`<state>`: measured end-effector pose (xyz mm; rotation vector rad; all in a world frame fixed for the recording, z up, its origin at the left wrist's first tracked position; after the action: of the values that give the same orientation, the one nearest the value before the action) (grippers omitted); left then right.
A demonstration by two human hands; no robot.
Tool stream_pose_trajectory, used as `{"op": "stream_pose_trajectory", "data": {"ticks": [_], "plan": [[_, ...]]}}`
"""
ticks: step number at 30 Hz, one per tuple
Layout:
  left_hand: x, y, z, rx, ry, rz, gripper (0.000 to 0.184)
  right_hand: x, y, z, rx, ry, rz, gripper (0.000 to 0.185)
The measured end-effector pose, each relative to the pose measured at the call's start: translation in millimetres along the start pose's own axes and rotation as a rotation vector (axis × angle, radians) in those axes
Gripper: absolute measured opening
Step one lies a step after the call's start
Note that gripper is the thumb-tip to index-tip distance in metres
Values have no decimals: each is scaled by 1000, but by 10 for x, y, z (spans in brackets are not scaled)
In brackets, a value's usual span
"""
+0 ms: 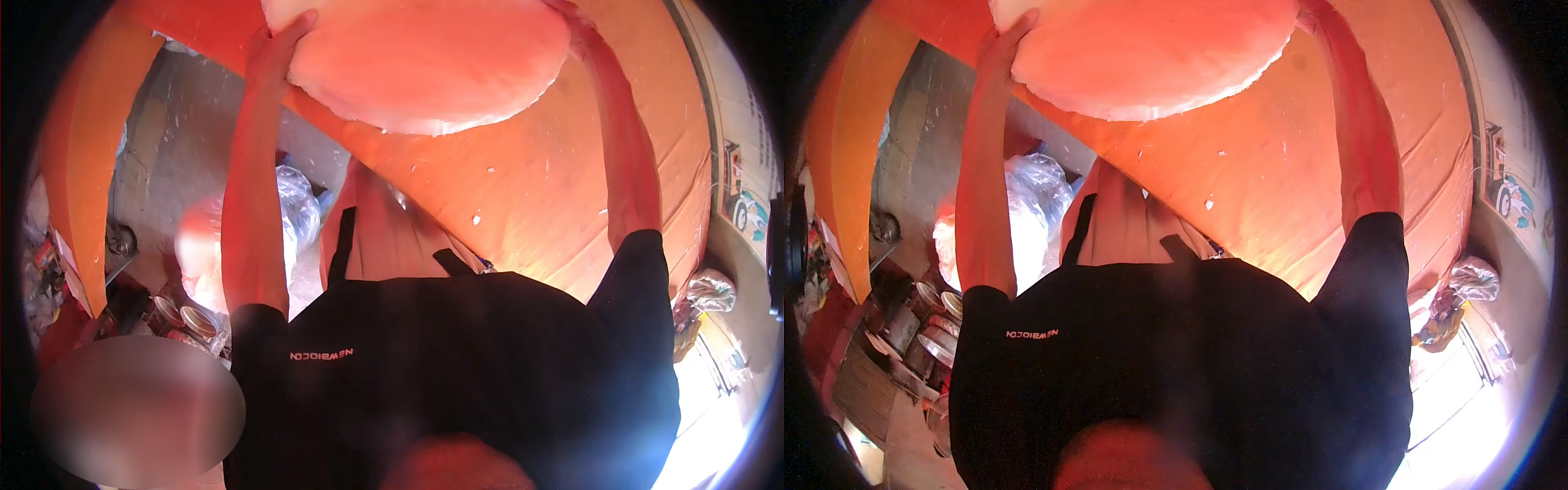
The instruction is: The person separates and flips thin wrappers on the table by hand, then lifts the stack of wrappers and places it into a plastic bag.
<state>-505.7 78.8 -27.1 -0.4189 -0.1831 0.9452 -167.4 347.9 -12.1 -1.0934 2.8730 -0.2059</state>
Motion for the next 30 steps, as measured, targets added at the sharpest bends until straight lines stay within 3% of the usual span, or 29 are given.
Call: {"op": "stream_pose_trajectory", "data": {"ticks": [2, 5, 8, 11, 14, 17, 23, 27, 28, 30], "plan": [[-6, 58, -17, 34, 16, 15, 49, -191, 20, 109, -495, -42, -262, 57], [34, -18, 27, 33, -67, -23, 48, -100, -36, 52, 9, -60, 27, 54], [-2, 5, 31, 3, -18, -65, 45, -128, -14, 170, 118, 106, 64, 50], [-140, 189, -21, -102, -72, -220, 44, -59, -364, 361, 39, 180, 171, 48], [-282, 34, 107, -45, 109, -245, 41, 124, -1087, 634, 286, 230, 288, 56], [-461, -327, 46, -62, 234, -241, 38, 742, -1869, 324, 565, 437, 498, 54], [-659, -1284, -361, 73, 137, -42, 34, 810, -2560, 391, 628, 557, 486, 62], [-695, -1487, -623, -304, -349, -189, 33, 758, -2628, 473, 617, 276, 586, 58], [-699, -1474, -682, -370, -441, -241, 32, 754, -2628, 535, 634, 354, 550, 57], [-716, -1336, -811, -268, -383, -284, 31, 653, -2613, 614, 644, 415, 500, 56]]}}
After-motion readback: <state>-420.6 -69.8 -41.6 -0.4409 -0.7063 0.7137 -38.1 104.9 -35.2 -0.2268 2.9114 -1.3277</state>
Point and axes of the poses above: each hand's wrist, its own y-axis towards the middle knuckle, its own x-axis out of the palm, z = x × y, the point moved 3 cm from there along y, towards the middle knuckle, and after that the axes turned 15 degrees about z, right-handed, at the moved point
